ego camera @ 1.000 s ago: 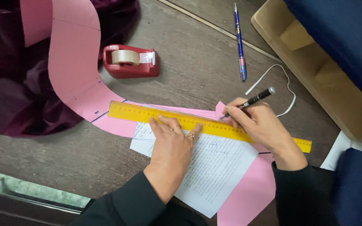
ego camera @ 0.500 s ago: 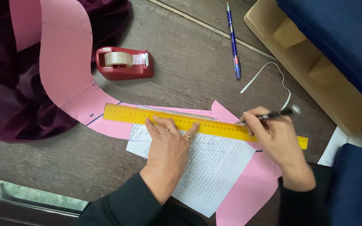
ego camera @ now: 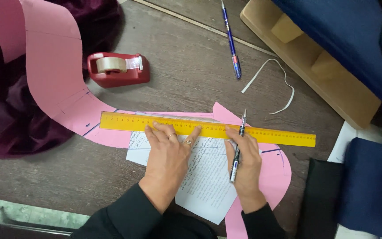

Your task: The person uses a pen and a yellow ruler to draw straight lines and make marks on a pink paper pattern. They also handle a white document with text, placing it on top of the pattern and moving it aside during the process.

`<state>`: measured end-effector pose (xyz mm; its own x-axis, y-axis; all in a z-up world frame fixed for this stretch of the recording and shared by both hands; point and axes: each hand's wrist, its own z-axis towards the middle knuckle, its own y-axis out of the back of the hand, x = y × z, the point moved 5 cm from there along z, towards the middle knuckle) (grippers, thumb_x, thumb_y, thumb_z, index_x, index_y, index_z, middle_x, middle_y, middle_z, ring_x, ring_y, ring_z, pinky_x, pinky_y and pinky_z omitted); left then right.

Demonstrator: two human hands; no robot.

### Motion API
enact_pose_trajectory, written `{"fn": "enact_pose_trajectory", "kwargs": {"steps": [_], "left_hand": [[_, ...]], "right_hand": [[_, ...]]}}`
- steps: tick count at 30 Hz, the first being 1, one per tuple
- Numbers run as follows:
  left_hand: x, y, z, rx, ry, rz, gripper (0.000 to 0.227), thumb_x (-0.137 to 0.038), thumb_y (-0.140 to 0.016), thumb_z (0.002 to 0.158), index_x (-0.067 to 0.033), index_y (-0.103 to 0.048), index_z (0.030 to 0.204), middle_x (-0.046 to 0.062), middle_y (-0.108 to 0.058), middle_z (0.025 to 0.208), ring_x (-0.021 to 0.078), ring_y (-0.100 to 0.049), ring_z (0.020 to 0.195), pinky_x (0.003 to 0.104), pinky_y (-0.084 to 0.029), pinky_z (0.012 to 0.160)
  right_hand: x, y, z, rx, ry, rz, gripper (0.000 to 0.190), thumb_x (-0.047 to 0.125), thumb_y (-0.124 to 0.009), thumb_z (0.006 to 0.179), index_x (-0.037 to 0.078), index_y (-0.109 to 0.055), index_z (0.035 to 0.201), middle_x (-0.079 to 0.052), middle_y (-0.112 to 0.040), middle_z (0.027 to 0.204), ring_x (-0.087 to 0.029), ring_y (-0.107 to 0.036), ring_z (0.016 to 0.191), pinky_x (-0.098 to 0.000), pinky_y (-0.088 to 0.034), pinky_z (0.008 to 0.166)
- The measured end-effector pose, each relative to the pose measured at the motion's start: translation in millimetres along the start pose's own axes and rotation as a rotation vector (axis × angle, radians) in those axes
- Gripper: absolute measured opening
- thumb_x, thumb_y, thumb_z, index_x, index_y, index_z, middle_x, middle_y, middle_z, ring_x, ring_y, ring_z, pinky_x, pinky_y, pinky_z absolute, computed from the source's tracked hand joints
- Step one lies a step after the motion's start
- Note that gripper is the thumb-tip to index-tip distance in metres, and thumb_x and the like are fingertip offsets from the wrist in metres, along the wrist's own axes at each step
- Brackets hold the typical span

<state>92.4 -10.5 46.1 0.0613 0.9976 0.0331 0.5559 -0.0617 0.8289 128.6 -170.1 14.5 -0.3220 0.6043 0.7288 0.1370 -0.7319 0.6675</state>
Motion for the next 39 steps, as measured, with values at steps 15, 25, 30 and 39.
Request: {"fn": "enact_pose_trajectory", "kwargs": {"steps": [15,25,30,39], "left_hand": [[-12,-16,3,-0.246,-0.2,0.05,0.049,-0.009,-0.055,0.089,-0.0069,-0.051,0.138,0.03,-0.05,0.128,0.0471,-0.047,0.123,0.058,-0.038,0.102],[-8,-28,16,-0.214,-0.427,0.063,0.037,-0.006,-0.058,0.087,-0.0026,-0.06,0.124,0.021,-0.04,0.143,0.0389,-0.036,0.136,0.049,-0.032,0.111],[-1,-28,26,-0.383,-0.451,0.01,0.033,-0.011,-0.06,0.091,-0.0097,-0.061,0.125,0.012,-0.049,0.141,0.0277,-0.051,0.126,0.035,-0.05,0.095],[22,-23,22,-0.611,-0.58,-0.013,0.024,-0.024,-0.053,0.097,-0.0196,-0.063,0.118,-0.001,-0.057,0.129,0.0154,-0.058,0.11,0.023,-0.053,0.081]], "right_hand": [[-14,-10,-8,-0.072,0.172,-0.166,0.017,0.003,-0.066,0.088,0.011,-0.064,0.102,-0.005,-0.068,0.108,-0.025,-0.062,0.105,-0.0396,-0.044,0.099],[-20,-11,-9,-0.064,0.187,-0.195,0.014,0.006,-0.065,0.09,0.014,-0.063,0.101,-0.002,-0.067,0.105,-0.022,-0.062,0.105,-0.0369,-0.044,0.1],[-19,-9,-8,-0.066,0.205,-0.21,0.016,0.004,-0.064,0.09,0.015,-0.062,0.102,-0.002,-0.066,0.104,-0.021,-0.061,0.104,-0.0379,-0.043,0.1],[-7,-3,-9,-0.08,0.215,-0.204,0.015,0.005,-0.064,0.09,0.016,-0.061,0.1,-0.001,-0.065,0.103,-0.021,-0.061,0.104,-0.0365,-0.043,0.102]]}}
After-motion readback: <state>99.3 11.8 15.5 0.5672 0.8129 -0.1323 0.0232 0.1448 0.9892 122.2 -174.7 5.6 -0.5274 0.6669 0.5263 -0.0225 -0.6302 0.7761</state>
